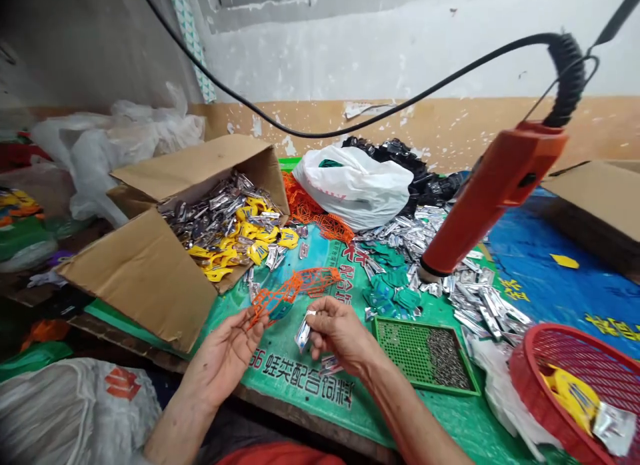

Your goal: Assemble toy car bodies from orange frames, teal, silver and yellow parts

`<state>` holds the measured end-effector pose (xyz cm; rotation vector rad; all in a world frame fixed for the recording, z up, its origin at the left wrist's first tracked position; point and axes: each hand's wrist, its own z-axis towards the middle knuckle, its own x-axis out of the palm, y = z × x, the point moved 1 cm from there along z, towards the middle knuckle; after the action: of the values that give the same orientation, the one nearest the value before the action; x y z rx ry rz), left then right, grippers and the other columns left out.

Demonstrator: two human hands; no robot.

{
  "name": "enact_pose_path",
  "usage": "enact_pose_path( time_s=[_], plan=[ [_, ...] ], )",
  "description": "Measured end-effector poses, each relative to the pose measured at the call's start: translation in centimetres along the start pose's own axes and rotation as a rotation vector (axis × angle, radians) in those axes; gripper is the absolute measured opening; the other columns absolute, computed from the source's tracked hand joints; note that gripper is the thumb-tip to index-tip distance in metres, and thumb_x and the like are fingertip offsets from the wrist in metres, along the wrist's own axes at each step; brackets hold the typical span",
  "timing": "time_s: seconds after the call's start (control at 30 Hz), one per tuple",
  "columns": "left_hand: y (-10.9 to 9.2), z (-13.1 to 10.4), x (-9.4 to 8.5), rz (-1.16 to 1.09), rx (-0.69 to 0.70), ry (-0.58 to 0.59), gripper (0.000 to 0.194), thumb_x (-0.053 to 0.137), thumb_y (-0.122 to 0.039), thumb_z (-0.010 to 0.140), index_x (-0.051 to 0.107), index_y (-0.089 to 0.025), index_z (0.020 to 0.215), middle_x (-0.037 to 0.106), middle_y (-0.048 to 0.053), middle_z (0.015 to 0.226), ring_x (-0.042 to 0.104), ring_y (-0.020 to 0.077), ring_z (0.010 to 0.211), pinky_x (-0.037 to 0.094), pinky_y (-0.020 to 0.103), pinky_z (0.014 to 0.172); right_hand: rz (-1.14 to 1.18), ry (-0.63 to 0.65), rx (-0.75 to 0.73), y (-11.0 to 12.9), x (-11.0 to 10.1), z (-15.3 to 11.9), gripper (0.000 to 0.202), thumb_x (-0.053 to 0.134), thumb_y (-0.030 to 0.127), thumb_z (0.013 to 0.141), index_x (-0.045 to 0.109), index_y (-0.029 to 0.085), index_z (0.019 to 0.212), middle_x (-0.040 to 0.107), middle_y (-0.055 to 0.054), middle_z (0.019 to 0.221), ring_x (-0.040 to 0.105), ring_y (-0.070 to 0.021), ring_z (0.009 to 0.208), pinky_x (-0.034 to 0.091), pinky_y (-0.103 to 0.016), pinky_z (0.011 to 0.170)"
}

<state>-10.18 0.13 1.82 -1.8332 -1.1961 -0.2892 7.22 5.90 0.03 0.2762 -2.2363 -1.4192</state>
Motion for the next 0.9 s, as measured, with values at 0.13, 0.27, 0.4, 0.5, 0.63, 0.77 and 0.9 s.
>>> enact_pose_path(
  time_s=[0.13, 0.27, 0.4, 0.5, 0.63, 0.77, 0.9],
  plan=[
    [0.9, 0.2, 0.8, 0.048, 0.0, 0.018, 0.025, 0.043, -0.003, 0.09, 0.064, -0.006, 0.075, 0.071, 0.012, 0.071, 0.07, 0.0146, 0.064, 0.059, 0.018, 0.058, 0.157, 0.003, 0.024, -0.3, -0.5, -0.2, 0.042, 0.078, 0.036, 0.057, 0.049, 0.018, 0.082, 0.05, 0.009, 0.051, 0.046, -0.0056, 0.042, 0.052, -0.026, 0.049],
    [1.6, 0.5, 1.4, 0.079, 0.018, 0.029, 0.024, 0.045, -0.003, 0.089, 0.064, -0.006, 0.075, 0.071, 0.012, 0.071, 0.07, 0.0149, 0.064, 0.059, 0.02, 0.059, 0.257, -0.011, 0.052, -0.2, -0.8, -0.5, 0.042, 0.079, 0.028, 0.057, 0.05, 0.017, 0.086, 0.057, 0.006, 0.052, 0.053, -0.0073, 0.045, 0.055, -0.027, 0.054],
    [2.4, 0.8, 2.0, 0.096, 0.039, 0.047, 0.022, 0.046, -0.004, 0.089, 0.064, -0.007, 0.077, 0.072, 0.011, 0.073, 0.071, 0.0155, 0.066, 0.06, 0.021, 0.062, 0.319, -0.03, 0.062, 0.2, -0.9, -0.9, 0.041, 0.078, 0.025, 0.056, 0.051, 0.017, 0.086, 0.058, 0.005, 0.053, 0.055, -0.0083, 0.046, 0.056, -0.027, 0.055],
    [2.9, 1.0, 2.4, 0.098, 0.033, 0.062, 0.019, 0.048, -0.005, 0.088, 0.064, -0.008, 0.078, 0.073, 0.011, 0.075, 0.072, 0.0166, 0.07, 0.06, 0.023, 0.065, 0.339, -0.046, 0.052, 0.4, -1.0, -1.1, 0.042, 0.078, 0.026, 0.056, 0.052, 0.016, 0.086, 0.058, 0.005, 0.054, 0.056, -0.0083, 0.047, 0.057, -0.029, 0.057],
    [3.0, 1.2, 3.0, 0.104, 0.012, 0.079, 0.018, 0.048, -0.005, 0.088, 0.064, -0.007, 0.079, 0.073, 0.011, 0.076, 0.072, 0.0175, 0.072, 0.06, 0.023, 0.067, 0.348, -0.074, 0.031, 0.4, -1.4, -1.0, 0.044, 0.081, 0.03, 0.056, 0.052, 0.017, 0.087, 0.057, 0.005, 0.054, 0.054, -0.008, 0.047, 0.055, -0.027, 0.055],
    [2.6, 1.3, 3.3, 0.111, 0.028, 0.081, 0.017, 0.047, -0.004, 0.087, 0.063, -0.007, 0.081, 0.073, 0.013, 0.077, 0.072, 0.0181, 0.073, 0.06, 0.024, 0.067, 0.313, -0.091, 0.029, 0.3, -1.6, -0.8, 0.047, 0.082, 0.034, 0.054, 0.053, 0.016, 0.086, 0.057, 0.005, 0.053, 0.053, -0.0076, 0.045, 0.05, -0.023, 0.049],
    [2.3, 1.2, 3.2, 0.093, 0.029, 0.06, 0.016, 0.048, -0.002, 0.084, 0.063, -0.008, 0.081, 0.072, 0.012, 0.076, 0.072, 0.0167, 0.072, 0.06, 0.022, 0.067, 0.293, -0.101, 0.033, -0.1, -1.7, -0.6, 0.045, 0.083, 0.036, 0.054, 0.054, 0.016, 0.082, 0.057, 0.005, 0.054, 0.053, -0.008, 0.045, 0.049, -0.023, 0.049]
  ],
)
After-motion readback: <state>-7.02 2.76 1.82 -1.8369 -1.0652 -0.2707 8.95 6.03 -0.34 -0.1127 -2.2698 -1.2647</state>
